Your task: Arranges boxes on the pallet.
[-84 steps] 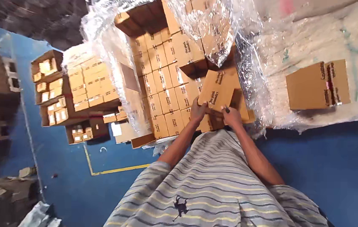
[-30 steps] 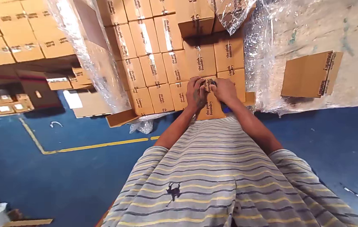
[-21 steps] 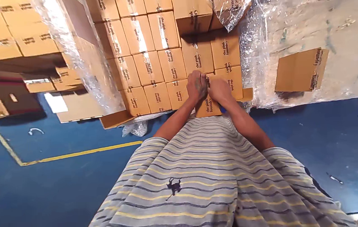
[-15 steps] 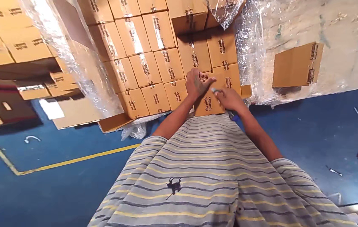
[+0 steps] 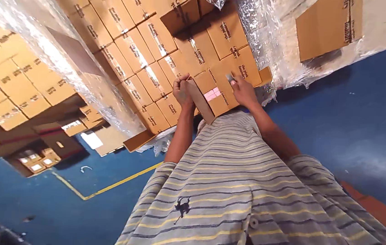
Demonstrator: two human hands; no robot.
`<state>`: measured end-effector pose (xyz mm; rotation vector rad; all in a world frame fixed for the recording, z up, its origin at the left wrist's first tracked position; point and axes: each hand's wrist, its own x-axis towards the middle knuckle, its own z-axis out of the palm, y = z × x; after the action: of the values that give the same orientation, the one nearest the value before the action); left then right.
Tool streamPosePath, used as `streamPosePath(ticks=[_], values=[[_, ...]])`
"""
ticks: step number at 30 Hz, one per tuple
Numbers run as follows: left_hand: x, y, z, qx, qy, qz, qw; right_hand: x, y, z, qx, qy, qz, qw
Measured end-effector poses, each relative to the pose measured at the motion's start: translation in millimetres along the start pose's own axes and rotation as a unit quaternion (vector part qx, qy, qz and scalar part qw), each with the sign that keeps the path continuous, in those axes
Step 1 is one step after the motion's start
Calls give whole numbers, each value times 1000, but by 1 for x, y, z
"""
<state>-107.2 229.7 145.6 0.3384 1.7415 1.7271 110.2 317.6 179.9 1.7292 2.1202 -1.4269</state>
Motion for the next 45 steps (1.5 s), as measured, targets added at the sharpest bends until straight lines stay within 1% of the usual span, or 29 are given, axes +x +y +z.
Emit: streamPosePath(ticks=[2, 4, 5, 7, 8, 11, 13, 16, 18, 20, 21, 23, 24, 25, 26, 28, 29, 30, 31, 33, 35, 37, 39, 40, 41, 42, 43, 44, 45], values=[[-14, 2, 2, 37, 52, 21, 998, -39, 33, 5, 30, 56, 16, 998], [-32, 3, 2, 53, 82, 28, 995, -70, 65, 19, 101, 100, 54, 988], [-40, 3, 0, 60, 88, 26, 994, -82, 75, 28, 132, 102, 80, 983], [-55, -3, -7, 79, 84, 10, 993, -89, 88, 46, 175, 93, 110, 974], [-64, -4, -9, 87, 75, -23, 993, -90, 90, 54, 187, 88, 113, 972], [-84, 2, -5, 82, 68, -162, 981, -96, 85, 75, 187, 88, 116, 972], [-91, 1, -4, 97, 73, -200, 972, -102, 83, 85, 176, 108, 113, 972], [-91, -4, -8, 110, 76, -206, 969, -103, 81, 93, 178, 129, 113, 969], [-91, -5, -10, 107, 75, -205, 970, -102, 76, 92, 164, 121, 117, 972], [-90, -4, -8, 95, 80, -205, 971, -99, 66, 88, 119, 95, 128, 980], [-90, -5, -7, 91, 81, -207, 971, -102, 61, 86, 82, 67, 128, 986], [-92, -4, -3, 91, 87, -207, 970, -118, 53, 84, 4, -39, 91, 995], [-92, -3, -1, 93, 82, -205, 971, -127, 48, 83, -19, -83, 75, 994], [-92, -1, 0, 92, 72, -210, 971, -135, 43, 83, -34, -79, 77, 993], [-89, 3, 1, 84, 60, -222, 970, -138, 40, 82, -41, -21, 84, 995], [-85, 0, 1, 77, 56, -238, 967, -123, 38, 76, -65, 115, 64, 989], [-86, -3, -2, 84, 57, -241, 965, -109, 37, 74, -96, 145, 37, 984], [-85, -6, -4, 89, 52, -244, 964, -92, 34, 69, -133, 143, 6, 981], [-84, -9, -5, 94, 43, -244, 964, -75, 31, 61, -173, 121, -29, 977], [-82, -6, -6, 112, 44, -234, 965, -52, 31, 32, -231, 86, -114, 963], [-78, -11, -15, 105, 22, -223, 969, -38, 33, -13, -179, 43, -145, 972], [-84, -14, -17, 80, 15, -200, 976, -28, 44, -37, -113, 17, -148, 982], [-88, -6, -9, 88, -7, -154, 984, -33, 48, -28, -77, 25, -191, 978], [-88, -5, -4, 82, -44, -150, 984, -38, 48, -19, -77, 28, -227, 970], [-88, -11, 0, 94, -76, -143, 982, -41, 50, -10, -77, -1, -238, 968], [-89, -20, 1, 112, -83, -142, 980, -42, 54, -1, -69, -17, -237, 969], [-86, -31, -1, 125, -88, -154, 976, -40, 57, 8, -41, -8, -220, 975], [-80, -40, -3, 127, -95, -171, 972, -34, 60, 11, -2, 13, -182, 983], [-74, -48, -3, 113, -84, -192, 971, -28, 60, 11, 28, 23, -119, 992]])
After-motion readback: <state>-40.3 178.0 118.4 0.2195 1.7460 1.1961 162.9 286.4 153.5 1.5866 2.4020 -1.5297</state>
